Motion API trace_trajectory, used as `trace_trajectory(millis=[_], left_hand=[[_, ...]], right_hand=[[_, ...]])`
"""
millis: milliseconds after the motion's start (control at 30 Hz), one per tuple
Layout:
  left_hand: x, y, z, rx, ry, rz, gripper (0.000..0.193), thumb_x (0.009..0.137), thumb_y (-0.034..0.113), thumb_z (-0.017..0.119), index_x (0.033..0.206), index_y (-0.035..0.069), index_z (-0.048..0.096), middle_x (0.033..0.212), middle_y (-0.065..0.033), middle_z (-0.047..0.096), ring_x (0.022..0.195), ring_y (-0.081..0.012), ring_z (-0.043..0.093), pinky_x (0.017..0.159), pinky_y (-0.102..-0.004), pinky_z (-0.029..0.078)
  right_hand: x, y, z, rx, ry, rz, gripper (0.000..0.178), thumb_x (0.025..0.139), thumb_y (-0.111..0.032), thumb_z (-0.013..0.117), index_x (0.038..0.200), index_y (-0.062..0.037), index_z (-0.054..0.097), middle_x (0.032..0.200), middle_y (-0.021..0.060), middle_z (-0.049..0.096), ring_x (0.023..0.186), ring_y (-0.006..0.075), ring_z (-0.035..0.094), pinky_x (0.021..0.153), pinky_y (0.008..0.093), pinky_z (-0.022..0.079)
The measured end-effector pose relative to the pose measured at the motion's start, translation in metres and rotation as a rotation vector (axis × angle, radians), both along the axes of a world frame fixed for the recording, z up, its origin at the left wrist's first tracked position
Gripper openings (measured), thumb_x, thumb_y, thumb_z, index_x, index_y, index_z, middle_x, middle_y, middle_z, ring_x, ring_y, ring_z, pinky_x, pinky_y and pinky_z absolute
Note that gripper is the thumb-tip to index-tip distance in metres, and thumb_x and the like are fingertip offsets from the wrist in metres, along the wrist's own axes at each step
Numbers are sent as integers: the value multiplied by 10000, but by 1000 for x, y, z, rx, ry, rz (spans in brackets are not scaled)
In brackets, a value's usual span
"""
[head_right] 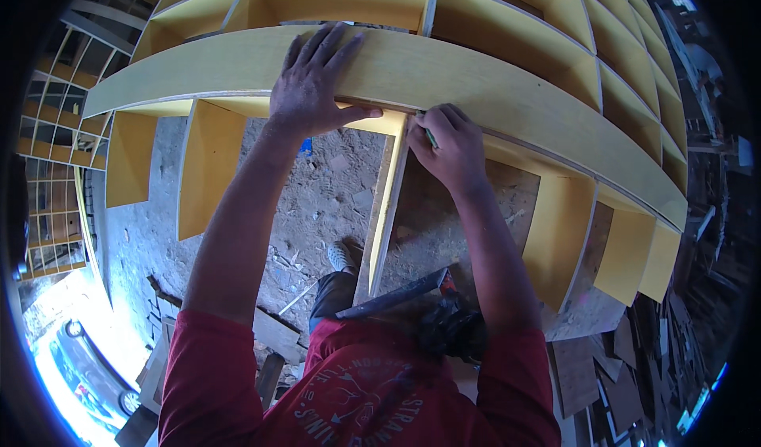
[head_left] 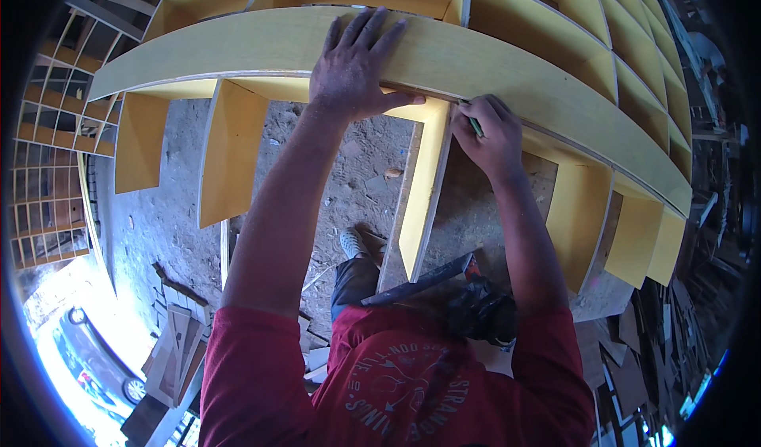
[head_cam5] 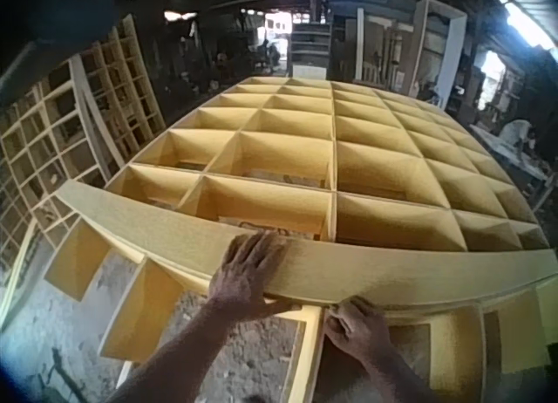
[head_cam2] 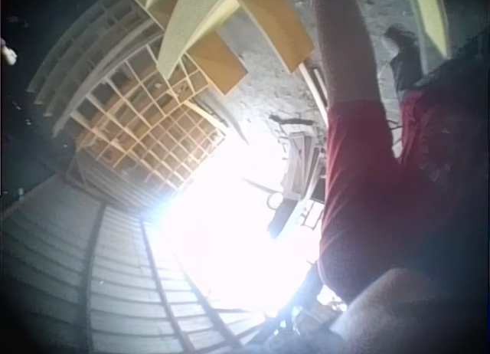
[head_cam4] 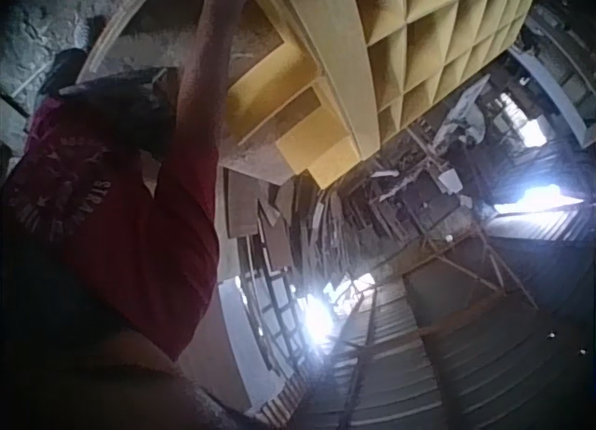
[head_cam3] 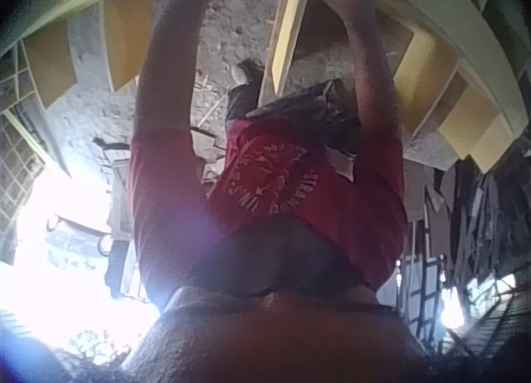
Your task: The person carries a curved wooden board, positions it across a wooden grid shelf, retrieves a pencil, and marks guidelines on the board by hand.
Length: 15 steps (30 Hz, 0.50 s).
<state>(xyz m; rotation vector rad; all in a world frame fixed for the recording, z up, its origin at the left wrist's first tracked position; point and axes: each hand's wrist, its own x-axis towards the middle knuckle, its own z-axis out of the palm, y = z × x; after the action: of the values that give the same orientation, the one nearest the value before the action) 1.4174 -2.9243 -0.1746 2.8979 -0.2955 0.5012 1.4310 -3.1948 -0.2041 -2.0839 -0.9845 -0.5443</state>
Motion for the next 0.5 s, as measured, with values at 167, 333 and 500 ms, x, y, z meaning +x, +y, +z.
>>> trace_trajectory(millis=[167,333,500], left_hand=[[-2,1,2,-17,-2,-11,1200,665,778,856,1639,208,449,1680,-168,431,1591,-359,353,1313,-595,235],[-2,1,3,7,8,1,1202,666,775,858,1642,210,444,1681,-165,429,1592,-356,349,1312,-593,243],[-2,-2,3,27,41,20,1215,665,775,859,1651,215,424,1699,-157,399,1602,-340,330,1323,-584,232]], right_hand=[[-9,-4,5,117,69,-20,235,763,47,763,911,-44,604,760,101,629,688,312,656,633,421,551],[-17,-5,14,212,102,-21,236,758,41,758,904,-48,596,763,97,635,690,320,652,627,427,544],[-3,4,7,57,34,49,218,770,44,748,903,-50,603,798,99,670,738,326,684,663,428,570]])
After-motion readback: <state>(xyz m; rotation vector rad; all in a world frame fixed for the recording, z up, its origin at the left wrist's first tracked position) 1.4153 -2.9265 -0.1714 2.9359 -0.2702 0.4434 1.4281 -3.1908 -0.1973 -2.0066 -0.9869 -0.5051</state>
